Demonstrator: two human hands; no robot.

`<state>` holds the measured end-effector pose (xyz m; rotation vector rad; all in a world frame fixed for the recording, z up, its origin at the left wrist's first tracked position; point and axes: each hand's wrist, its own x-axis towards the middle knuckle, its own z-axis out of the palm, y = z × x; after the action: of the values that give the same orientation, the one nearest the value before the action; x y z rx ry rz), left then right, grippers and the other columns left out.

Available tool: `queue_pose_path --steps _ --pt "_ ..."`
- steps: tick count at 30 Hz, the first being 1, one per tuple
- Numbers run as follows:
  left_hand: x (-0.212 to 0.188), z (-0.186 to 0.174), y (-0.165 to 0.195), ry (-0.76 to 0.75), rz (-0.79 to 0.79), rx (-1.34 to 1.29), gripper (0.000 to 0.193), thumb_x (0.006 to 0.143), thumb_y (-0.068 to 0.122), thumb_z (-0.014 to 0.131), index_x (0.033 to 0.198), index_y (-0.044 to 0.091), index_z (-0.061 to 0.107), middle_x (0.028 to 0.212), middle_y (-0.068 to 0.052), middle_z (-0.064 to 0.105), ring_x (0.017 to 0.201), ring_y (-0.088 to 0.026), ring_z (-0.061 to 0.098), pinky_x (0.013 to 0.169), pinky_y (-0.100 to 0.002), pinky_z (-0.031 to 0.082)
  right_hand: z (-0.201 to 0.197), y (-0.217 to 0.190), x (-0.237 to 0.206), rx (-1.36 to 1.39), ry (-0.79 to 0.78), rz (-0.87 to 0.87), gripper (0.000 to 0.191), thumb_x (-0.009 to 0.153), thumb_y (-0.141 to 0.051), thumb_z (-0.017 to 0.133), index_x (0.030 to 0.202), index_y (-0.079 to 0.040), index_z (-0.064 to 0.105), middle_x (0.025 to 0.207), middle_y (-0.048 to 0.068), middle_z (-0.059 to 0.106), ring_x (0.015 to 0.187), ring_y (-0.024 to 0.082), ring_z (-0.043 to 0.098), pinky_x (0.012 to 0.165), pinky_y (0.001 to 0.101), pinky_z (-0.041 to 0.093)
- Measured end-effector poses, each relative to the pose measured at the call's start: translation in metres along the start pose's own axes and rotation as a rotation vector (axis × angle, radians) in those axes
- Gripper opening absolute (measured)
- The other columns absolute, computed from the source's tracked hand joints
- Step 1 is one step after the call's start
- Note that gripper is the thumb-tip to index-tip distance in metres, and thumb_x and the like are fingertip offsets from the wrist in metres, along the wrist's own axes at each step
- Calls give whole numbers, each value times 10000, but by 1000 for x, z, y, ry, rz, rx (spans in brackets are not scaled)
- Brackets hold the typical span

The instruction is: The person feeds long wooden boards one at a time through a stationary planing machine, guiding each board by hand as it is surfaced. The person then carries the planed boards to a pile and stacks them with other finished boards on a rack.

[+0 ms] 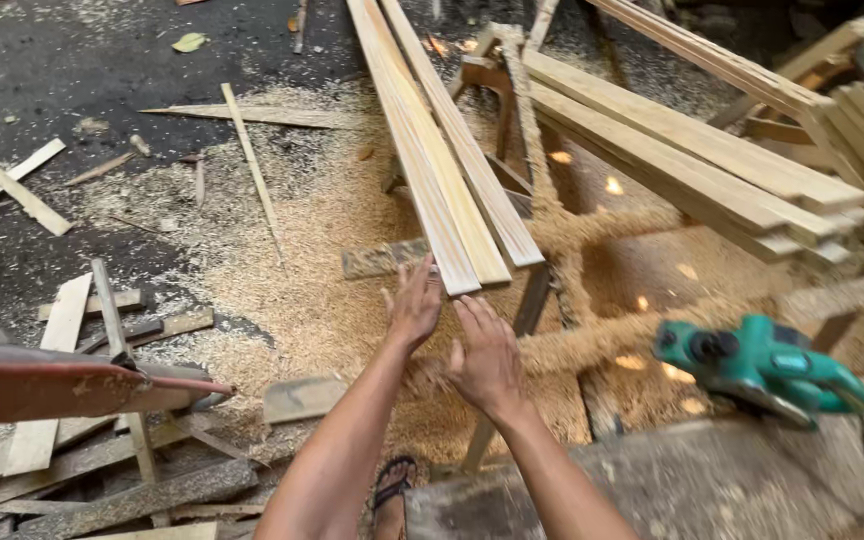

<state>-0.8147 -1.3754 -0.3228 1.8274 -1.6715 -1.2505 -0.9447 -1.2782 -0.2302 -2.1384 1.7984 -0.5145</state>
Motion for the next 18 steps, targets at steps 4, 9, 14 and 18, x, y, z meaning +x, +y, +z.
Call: queue_pose_path --steps 4,9,14,18 --pt "-57 3 21 65 -28 -147 785 977 695 93 1631 288 241 1705 -72 216 1571 -355 194 1248 -604 -57 -26 -8 -39 7 55 -29 586 833 -63 624 1408 16 543 1457 188 561 1401 347 473 1182 519 305" --pt "-151 5 63 237 -15 -256 702 1018 639 268 1574 247 439 1660 -196 308 1458 -394 402 1228 -527 268 -86 -30 -114 195 99 13 477 873 -85 652 1347 -47 612 1366 176 639 1301 344 572 1135 458 398" --pt "-284 -1 105 243 -188 -426 621 1075 527 280 1605 242 437 1380 -269 638 1241 -460 604 1062 -553 475 -155 -55 -191 311 195 -30 422 864 -86 682 1284 -52 664 1269 179 692 1204 339 642 1049 432 479" --pt "-377 15 120 432 -66 -569 584 1014 492 341 1481 189 516 1371 -99 664 1215 -309 694 969 -445 587 -180 -66 -271 439 143 7 397 901 -118 673 1295 -70 665 1279 144 699 1172 280 680 1007 396 548"
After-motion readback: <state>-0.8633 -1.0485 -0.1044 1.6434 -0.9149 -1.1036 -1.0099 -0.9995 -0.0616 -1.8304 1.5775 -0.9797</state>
